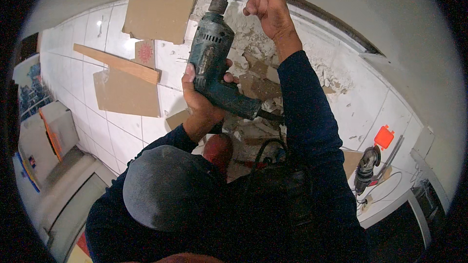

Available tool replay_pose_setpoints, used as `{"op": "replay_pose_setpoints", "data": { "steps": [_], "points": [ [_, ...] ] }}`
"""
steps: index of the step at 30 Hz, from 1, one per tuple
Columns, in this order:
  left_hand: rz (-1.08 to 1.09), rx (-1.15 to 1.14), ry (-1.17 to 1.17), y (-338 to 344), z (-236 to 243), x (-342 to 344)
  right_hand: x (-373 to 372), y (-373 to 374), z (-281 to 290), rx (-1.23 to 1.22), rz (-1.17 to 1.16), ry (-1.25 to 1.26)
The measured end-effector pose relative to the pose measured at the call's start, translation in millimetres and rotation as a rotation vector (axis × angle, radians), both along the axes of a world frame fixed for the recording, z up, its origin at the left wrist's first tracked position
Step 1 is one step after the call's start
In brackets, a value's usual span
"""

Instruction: The person drills into the edge of a wall opening using an electric drill and touches the opening by hand.

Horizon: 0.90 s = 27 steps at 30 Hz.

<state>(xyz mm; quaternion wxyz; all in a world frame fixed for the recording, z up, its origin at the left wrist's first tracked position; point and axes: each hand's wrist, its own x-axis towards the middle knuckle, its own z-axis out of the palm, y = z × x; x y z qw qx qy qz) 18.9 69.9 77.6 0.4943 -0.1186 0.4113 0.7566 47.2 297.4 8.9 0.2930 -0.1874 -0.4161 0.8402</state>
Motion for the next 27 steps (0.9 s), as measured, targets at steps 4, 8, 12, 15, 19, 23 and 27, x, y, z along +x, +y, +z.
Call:
{"op": "replay_pose_setpoints", "data": {
  "steps": [4, 8, 12, 15, 19, 23, 27],
  "points": [
    [-0.006, 0.056, -0.020, -2.2, -2.5, 0.7, -2.5, -2.6, 5.2, 0.018, -0.024, -0.017],
    [0.000, 0.092, -0.008, -1.5, -3.6, 0.8, -3.8, -2.8, 6.7, 0.011, -0.009, -0.005],
    [0.002, 0.087, -0.018, -1.2, 0.2, 3.3, 0.5, 1.4, 2.2, -0.029, 0.029, 0.038],
    [0.022, 0.034, -0.008, -3.5, -6.3, -1.8, -1.4, -2.3, 2.5, -0.021, -0.002, 0.025],
    [-0.028, 0.082, 0.024, -3.2, -3.1, 2.0, 0.6, -0.8, 0.8, -0.029, -0.018, -0.021],
    [-0.022, 0.099, 0.060, -4.7, -6.7, 0.4, -4.0, -1.5, 0.3, -0.029, -0.002, 0.023],
    [-0.047, 0.095, 0.104, -3.1, -5.3, 1.5, -3.1, -2.3, 1.2, -0.066, -0.035, -0.013]
  ]
}}
